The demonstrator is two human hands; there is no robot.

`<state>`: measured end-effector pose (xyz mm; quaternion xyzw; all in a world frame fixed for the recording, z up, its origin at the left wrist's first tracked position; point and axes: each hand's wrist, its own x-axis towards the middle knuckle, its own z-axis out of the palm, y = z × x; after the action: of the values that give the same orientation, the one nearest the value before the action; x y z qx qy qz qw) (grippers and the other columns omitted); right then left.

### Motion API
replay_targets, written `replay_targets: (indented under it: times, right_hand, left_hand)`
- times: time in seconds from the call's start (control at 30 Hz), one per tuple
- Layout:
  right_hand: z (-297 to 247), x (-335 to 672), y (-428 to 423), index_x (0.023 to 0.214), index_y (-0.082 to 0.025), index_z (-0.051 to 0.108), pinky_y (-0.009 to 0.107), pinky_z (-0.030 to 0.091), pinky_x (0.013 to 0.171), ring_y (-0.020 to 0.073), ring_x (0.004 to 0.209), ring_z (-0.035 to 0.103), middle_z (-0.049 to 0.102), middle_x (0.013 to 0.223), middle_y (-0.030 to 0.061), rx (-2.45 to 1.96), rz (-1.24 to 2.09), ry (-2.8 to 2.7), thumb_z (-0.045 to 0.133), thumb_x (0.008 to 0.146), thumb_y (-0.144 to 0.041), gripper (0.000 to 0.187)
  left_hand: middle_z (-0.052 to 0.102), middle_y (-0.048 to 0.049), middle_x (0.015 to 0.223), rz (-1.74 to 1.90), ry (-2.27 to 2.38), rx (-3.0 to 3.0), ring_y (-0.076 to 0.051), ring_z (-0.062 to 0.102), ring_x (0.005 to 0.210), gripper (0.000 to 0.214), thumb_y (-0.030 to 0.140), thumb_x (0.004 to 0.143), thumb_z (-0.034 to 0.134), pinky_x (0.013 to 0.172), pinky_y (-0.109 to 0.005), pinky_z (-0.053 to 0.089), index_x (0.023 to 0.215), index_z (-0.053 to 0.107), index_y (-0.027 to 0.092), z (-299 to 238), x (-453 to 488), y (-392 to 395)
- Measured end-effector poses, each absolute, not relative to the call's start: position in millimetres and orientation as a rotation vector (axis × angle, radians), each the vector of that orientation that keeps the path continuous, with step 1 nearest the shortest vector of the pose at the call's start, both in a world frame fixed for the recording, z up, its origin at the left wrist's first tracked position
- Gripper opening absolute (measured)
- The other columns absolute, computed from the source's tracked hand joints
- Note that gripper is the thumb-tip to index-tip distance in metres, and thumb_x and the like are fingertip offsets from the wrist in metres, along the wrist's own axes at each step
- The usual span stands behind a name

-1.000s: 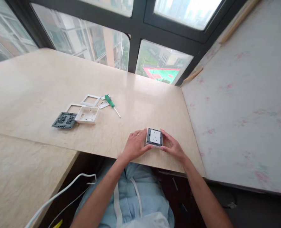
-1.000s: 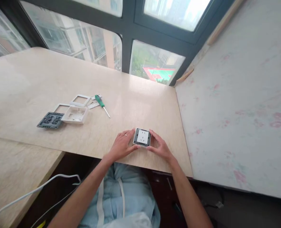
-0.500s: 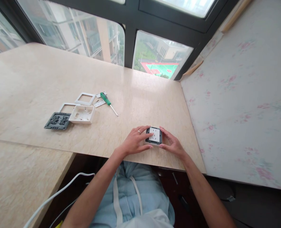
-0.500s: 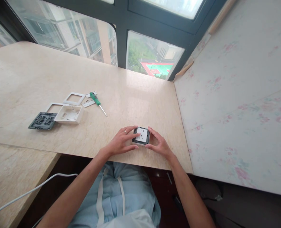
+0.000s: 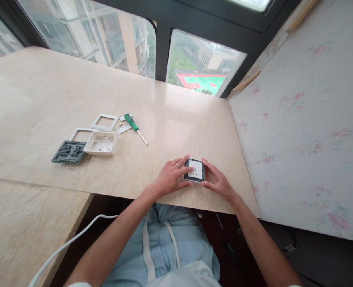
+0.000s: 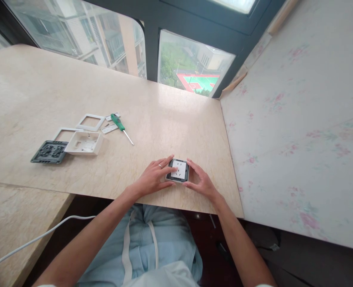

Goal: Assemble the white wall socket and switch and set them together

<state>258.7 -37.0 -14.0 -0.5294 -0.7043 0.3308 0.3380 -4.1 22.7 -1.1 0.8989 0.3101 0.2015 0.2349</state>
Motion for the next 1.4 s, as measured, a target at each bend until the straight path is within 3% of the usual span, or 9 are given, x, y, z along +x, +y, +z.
replay_targets:
  times: [0.07,0.23,0.53,0.87,1.4]
  right_hand:
    - [-15,258,-38,0.154,-0.033,0.037,0.055,0.035,0.121,0.0304,0.149,0.037,0.036,0.163,0.0087,-1.357,0.832,-1.849,0.077,0.082,-0.046,0.083]
    - [-14,255,-39,0.145,-0.033,0.051,0.054,0.032,0.122,0.0301,0.151,0.032,0.034,0.164,0.0078,-1.31,0.755,-1.933,0.073,0.087,-0.041,0.062]
    - [-3,254,-37,0.141,-0.03,0.055,0.056,0.031,0.122,0.0305,0.149,0.036,0.044,0.158,0.0105,-1.417,0.87,-1.893,0.071,0.087,-0.045,0.058]
    - [-15,252,-42,0.145,-0.032,0.049,0.055,0.032,0.121,0.0302,0.151,0.034,0.038,0.162,0.0099,-1.371,0.785,-1.898,0.071,0.087,-0.043,0.062]
    - [-22,252,-44,0.144,-0.032,0.05,0.059,0.03,0.122,0.0317,0.151,0.032,0.037,0.162,0.0095,-1.366,0.739,-1.879,0.069,0.089,-0.039,0.058]
  left_hand:
    - [0.031,-0.0118,0.164,0.539,0.86,2.454,-0.032,0.046,0.14,0.048,0.052,0.089,0.067,0.108,-0.049,0.041,0.132,0.062,0.029,-1,-4,22]
    - [0.031,-0.0121,0.164,0.545,0.862,2.435,-0.031,0.045,0.142,0.048,0.05,0.091,0.067,0.11,-0.048,0.039,0.133,0.06,0.03,-3,-5,20]
    - [0.03,-0.0146,0.164,0.581,0.85,2.411,-0.032,0.045,0.142,0.047,0.047,0.091,0.066,0.111,-0.05,0.039,0.133,0.06,0.028,-3,-4,19]
    - [0.037,-0.0115,0.161,0.581,0.836,2.392,-0.031,0.045,0.14,0.048,0.048,0.092,0.065,0.111,-0.048,0.038,0.134,0.058,0.027,0,-6,19]
    - [0.038,-0.0134,0.16,0.587,0.845,2.35,-0.031,0.042,0.144,0.072,0.062,0.092,0.057,0.114,-0.049,0.034,0.152,0.039,0.027,-2,-6,20]
